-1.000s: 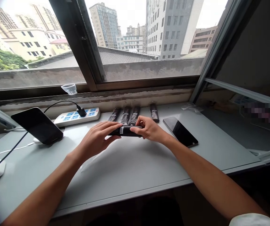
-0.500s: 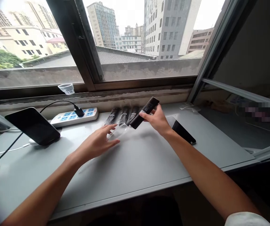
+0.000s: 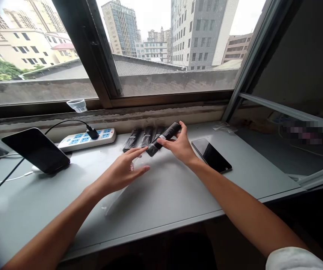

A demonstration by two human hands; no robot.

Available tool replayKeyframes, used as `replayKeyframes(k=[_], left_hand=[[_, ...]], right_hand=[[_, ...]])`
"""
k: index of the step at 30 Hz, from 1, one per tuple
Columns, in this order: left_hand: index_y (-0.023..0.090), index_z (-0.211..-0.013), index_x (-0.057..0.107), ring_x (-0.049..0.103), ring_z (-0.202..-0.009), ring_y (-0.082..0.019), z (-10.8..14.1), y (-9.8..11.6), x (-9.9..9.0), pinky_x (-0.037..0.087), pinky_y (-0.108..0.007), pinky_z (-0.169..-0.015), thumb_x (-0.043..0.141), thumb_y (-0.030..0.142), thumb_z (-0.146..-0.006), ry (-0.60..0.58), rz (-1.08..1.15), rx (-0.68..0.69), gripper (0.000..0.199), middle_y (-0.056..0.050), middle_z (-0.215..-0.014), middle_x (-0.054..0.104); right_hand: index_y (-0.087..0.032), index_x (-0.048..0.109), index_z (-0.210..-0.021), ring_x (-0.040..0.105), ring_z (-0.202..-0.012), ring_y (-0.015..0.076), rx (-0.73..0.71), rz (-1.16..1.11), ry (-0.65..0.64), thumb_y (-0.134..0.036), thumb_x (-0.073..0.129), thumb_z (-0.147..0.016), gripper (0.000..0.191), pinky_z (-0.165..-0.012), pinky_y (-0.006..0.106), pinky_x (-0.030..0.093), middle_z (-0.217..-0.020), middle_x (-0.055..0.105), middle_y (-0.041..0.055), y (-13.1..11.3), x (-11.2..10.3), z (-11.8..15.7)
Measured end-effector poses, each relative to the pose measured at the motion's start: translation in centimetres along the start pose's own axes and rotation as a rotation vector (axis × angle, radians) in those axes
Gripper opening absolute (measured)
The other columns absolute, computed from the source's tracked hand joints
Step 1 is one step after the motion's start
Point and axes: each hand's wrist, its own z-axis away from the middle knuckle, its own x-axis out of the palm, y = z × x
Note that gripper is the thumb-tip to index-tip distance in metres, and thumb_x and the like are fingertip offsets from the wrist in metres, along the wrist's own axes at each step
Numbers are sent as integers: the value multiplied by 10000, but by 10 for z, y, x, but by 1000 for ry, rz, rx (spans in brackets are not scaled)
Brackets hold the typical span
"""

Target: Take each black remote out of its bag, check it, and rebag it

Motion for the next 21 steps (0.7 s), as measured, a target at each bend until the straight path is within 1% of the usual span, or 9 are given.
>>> replayKeyframes(k=[3,5,8,11,12,14,16,18,21], left_hand=[[270,-1577,502,645,-1241,-295,0,6,0,595,-387,-925,667,570,-949,-21,93,0,715,-121,-1583,501],[257,-1510,585,628,-1279,-309,-3,8,-1,583,-399,-956,644,577,-965,-10,186,-28,636,-121,-1551,544],[215,-1366,695,692,-1150,-297,-10,4,-3,576,-422,-939,645,585,-964,47,396,-159,548,-126,-1326,713],[176,-1254,738,719,-1001,-263,-16,-4,-5,574,-405,-876,767,584,-869,101,622,-301,562,-122,-1114,775],[166,-1198,759,714,-953,-242,-17,-6,-5,569,-389,-855,810,576,-830,93,678,-330,553,-119,-1078,774],[148,-1056,790,677,-839,-185,-19,-9,-5,547,-347,-809,871,558,-769,35,757,-367,507,-104,-1002,761],[136,-942,791,619,-759,-134,-19,-10,-5,518,-303,-758,899,550,-739,-27,813,-394,473,-79,-929,734],[137,-914,780,587,-738,-115,-19,-10,-5,496,-276,-727,915,551,-719,-69,859,-421,476,-61,-893,706],[142,-908,767,576,-751,-122,-19,-10,-4,480,-263,-702,909,578,-716,-115,891,-428,497,-58,-882,679]], right_hand=[[-312,-43,-1671,743,-1158,309,31,11,-85,-399,977,-670,1432,-1065,477,594,-1461,602,169,0,4,5],[-315,-17,-1675,748,-1146,310,33,22,-129,-385,972,-673,1410,-1047,487,603,-1418,639,156,1,6,6],[-294,122,-1653,762,-1102,298,28,1,-187,-377,954,-687,1278,-1032,493,606,-1291,714,120,-2,7,6],[-273,283,-1586,767,-1077,298,11,-11,-258,-392,934,-701,1104,-1010,494,611,-1106,774,72,-8,10,8],[-273,327,-1561,769,-1065,299,4,-3,-278,-403,926,-711,1048,-1003,495,611,-1055,783,60,-9,11,9],[-275,386,-1519,775,-1035,297,-4,11,-306,-419,906,-737,950,-991,494,609,-990,792,47,-11,14,12],[-270,408,-1497,780,-996,286,-6,4,-334,-416,887,-766,886,-980,489,606,-977,797,45,-12,17,15],[-259,414,-1486,780,-969,270,-11,-18,-359,-411,865,-798,837,-980,482,599,-976,799,43,-11,18,17],[-266,446,-1460,767,-1013,261,-44,-27,-370,-414,840,-828,759,-989,467,592,-1038,789,47,-9,20,18]])
